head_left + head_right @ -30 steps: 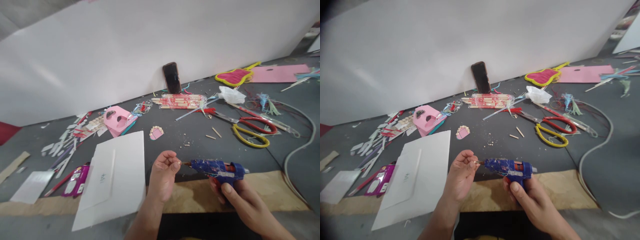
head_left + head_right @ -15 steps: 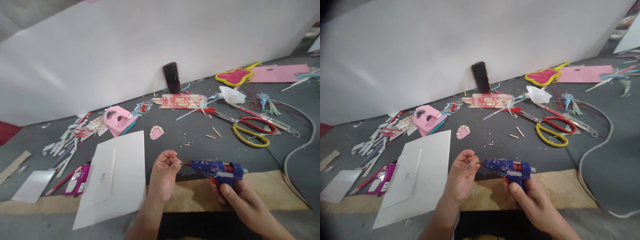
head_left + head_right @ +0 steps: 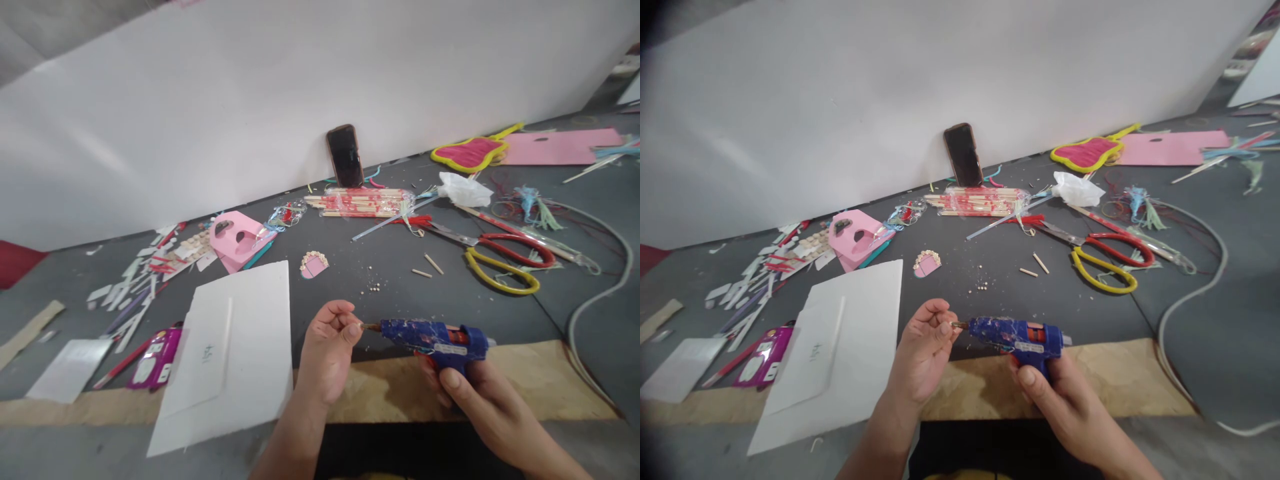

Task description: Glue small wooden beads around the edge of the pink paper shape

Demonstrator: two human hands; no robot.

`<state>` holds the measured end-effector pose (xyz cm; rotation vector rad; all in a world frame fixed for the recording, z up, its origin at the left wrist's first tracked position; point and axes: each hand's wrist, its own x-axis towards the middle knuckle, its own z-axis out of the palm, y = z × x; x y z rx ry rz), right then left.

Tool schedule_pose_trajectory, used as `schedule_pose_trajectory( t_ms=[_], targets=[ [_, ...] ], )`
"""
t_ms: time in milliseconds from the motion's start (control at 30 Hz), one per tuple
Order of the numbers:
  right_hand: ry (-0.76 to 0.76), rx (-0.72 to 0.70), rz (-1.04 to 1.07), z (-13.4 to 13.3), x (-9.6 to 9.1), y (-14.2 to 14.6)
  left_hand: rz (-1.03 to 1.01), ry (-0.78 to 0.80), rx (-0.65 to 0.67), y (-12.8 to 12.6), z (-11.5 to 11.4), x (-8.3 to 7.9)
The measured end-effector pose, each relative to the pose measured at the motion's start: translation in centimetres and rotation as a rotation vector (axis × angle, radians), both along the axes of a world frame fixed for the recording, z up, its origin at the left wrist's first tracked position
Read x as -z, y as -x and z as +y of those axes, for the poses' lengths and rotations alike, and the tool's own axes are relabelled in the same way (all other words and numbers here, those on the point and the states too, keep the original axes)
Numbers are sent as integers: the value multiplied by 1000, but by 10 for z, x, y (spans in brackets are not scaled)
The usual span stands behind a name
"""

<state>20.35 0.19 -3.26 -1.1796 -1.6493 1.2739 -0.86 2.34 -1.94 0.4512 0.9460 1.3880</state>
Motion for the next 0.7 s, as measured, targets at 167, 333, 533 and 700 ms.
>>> schedule_pose_trajectory(
  t_ms=[167, 333, 533, 700],
  targets=[
    [0, -10, 14, -2, 2, 0, 1, -9, 7, 0, 0, 0],
    [57, -45, 32, -2, 5, -2, -2, -14, 8, 0, 1, 0],
    [69, -78, 72, 1, 1, -1, 8, -5, 9, 1, 0, 1],
    [118, -74, 81, -1, -3, 1, 20, 8, -12, 1, 0, -1]
  ],
)
